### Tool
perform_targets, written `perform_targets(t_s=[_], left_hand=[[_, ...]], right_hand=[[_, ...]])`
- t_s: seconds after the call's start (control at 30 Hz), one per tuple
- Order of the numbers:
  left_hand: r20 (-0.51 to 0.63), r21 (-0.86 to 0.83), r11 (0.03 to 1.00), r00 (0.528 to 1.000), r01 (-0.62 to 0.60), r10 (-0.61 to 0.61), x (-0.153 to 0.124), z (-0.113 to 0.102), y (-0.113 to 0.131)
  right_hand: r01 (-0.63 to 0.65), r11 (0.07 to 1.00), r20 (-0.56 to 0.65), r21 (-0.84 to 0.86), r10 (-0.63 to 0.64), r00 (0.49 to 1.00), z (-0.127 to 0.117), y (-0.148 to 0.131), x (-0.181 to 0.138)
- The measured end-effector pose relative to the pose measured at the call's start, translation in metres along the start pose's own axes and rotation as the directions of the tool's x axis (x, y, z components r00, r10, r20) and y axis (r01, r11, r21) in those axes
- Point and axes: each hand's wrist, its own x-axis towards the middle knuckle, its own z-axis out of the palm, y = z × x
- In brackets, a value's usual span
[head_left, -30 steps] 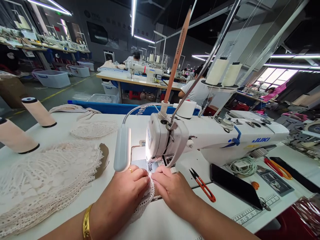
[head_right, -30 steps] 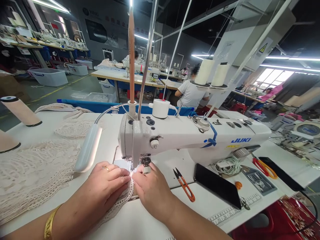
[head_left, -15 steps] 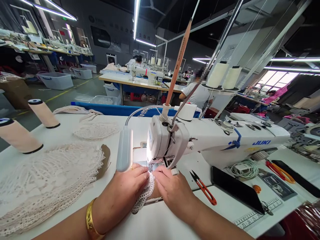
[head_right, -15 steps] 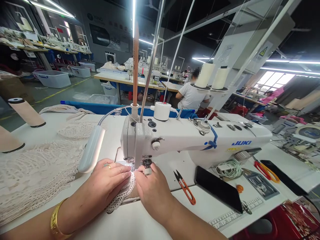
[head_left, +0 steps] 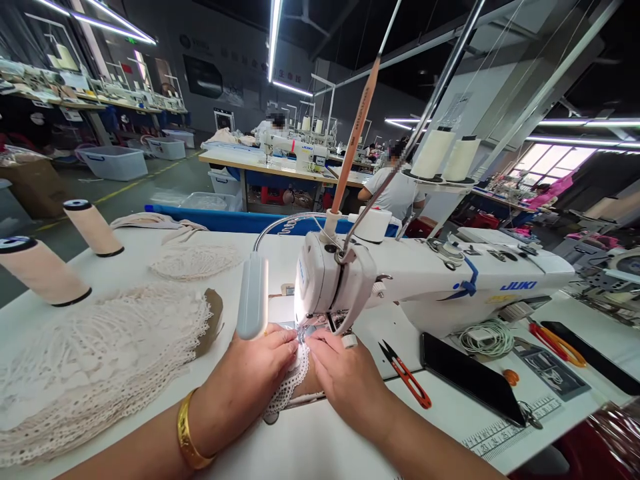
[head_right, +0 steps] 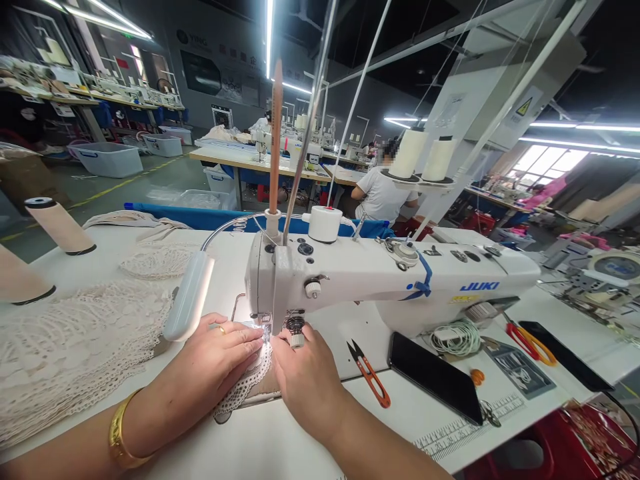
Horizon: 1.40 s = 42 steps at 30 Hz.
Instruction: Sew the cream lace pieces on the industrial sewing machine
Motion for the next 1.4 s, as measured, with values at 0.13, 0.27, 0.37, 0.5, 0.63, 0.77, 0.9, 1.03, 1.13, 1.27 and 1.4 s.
perform_targets(t_s=[0.13,0.27,0.37,0.5,0.63,0.77,0.9,1.03,1.13,1.27,1.4], left_hand=[[0.003,-0.023,0.999,1.000,0.022,-0.022,0.000,-0.009,0.001],[0.062,-0.074,0.994,0.995,0.077,-0.073,-0.007,-0.025,0.015],[0.054,-0.087,0.996,0.998,0.019,-0.014,-0.011,-0.029,0.023],[-0.052,-0.096,0.993,0.996,-0.075,0.070,-0.007,-0.025,0.023],[-0.002,-0.269,0.959,0.996,0.090,-0.094,0.001,-0.021,0.015],[0.172,-0.363,0.880,0.950,0.305,-0.259,0.005,-0.015,0.001],[0.236,-0.394,0.880,0.955,0.265,-0.182,0.006,-0.011,-0.011],[0.264,-0.421,0.858,0.945,0.295,-0.195,0.008,-0.012,-0.014],[0.264,-0.432,0.844,0.940,0.317,-0.217,0.009,-0.013,-0.012],[0.136,-0.404,0.874,0.963,0.270,-0.234,0.007,-0.011,-0.008],[0.093,-0.386,0.897,0.976,0.217,-0.196,0.006,-0.008,-0.007]], right_hand=[[0.002,1.000,-0.045,0.029,-0.001,0.999,-0.002,0.000,0.000],[0.029,0.995,-0.036,0.098,-0.026,0.999,-0.010,0.000,-0.003],[0.072,0.985,-0.004,0.159,-0.072,0.997,-0.014,-0.001,-0.004],[0.085,0.975,0.044,0.204,-0.095,0.994,-0.016,0.000,-0.004],[0.051,0.967,0.055,0.249,-0.067,0.996,-0.011,0.002,-0.002],[-0.117,0.908,0.061,0.403,0.101,0.993,-0.009,0.002,0.005],[-0.274,0.809,0.153,0.520,0.227,0.962,-0.013,0.000,0.012],[-0.339,0.755,0.203,0.562,0.271,0.941,-0.015,0.000,0.014],[-0.360,0.727,0.213,0.585,0.291,0.933,-0.015,0.000,0.015],[-0.326,0.762,0.144,0.560,0.298,0.944,-0.013,-0.003,0.012],[-0.209,0.824,0.006,0.527,0.242,0.970,-0.009,-0.005,0.007]])
